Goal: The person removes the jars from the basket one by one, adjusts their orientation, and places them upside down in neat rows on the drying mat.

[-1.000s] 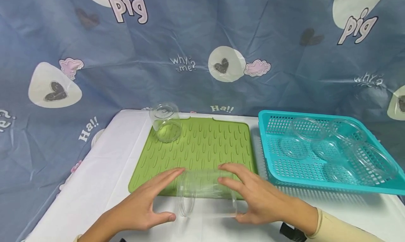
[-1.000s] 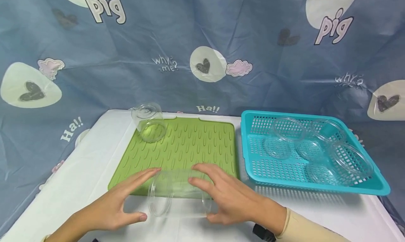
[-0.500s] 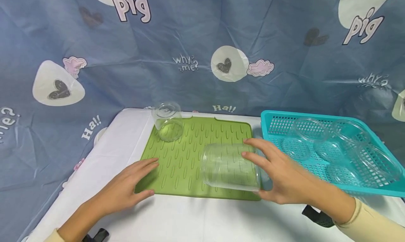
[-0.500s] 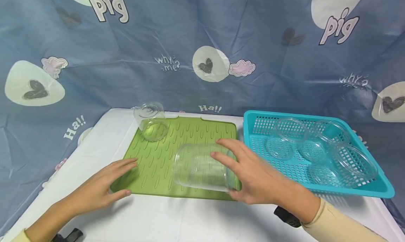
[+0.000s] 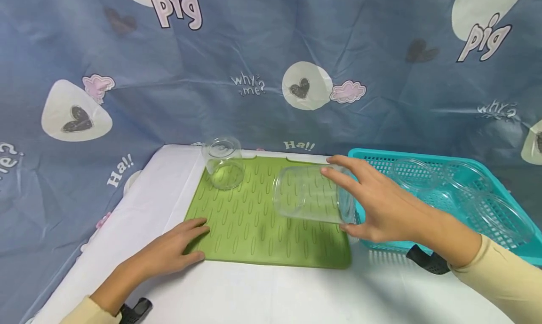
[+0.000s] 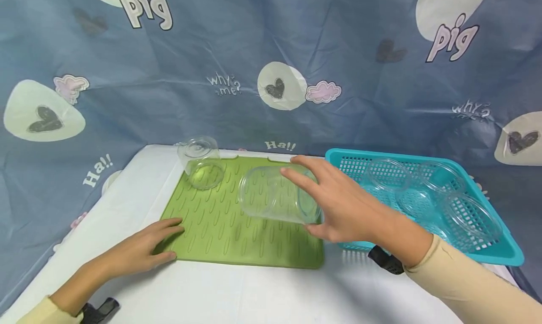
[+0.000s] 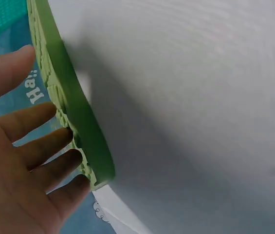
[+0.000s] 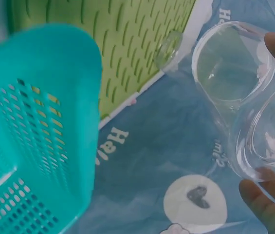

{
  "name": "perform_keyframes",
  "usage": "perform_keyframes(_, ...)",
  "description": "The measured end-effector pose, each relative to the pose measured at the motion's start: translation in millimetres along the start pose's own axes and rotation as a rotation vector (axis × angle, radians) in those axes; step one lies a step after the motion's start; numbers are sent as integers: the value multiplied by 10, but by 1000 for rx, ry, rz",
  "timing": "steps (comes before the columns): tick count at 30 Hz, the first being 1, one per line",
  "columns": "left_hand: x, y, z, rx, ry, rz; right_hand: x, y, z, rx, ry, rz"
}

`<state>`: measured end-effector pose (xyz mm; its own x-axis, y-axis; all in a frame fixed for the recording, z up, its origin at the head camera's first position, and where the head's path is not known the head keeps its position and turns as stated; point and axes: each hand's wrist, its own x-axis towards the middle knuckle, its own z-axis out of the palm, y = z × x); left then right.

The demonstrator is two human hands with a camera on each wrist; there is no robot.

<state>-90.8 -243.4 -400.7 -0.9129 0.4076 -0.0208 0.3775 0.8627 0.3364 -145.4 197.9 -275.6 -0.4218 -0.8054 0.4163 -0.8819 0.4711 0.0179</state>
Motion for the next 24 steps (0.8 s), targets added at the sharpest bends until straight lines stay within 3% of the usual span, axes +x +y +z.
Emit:
perform_keyframes(10,-4,-57,38,13,-9,-24,131,65,-48,-41,-49,24)
perform_keyframes(16,21,-57,50,8,-22,-53,291,87,-104,10,-77,34)
perform_keyframes(24,42,-26,64,-10,-60,-97,628,92,-159,42,-226,67)
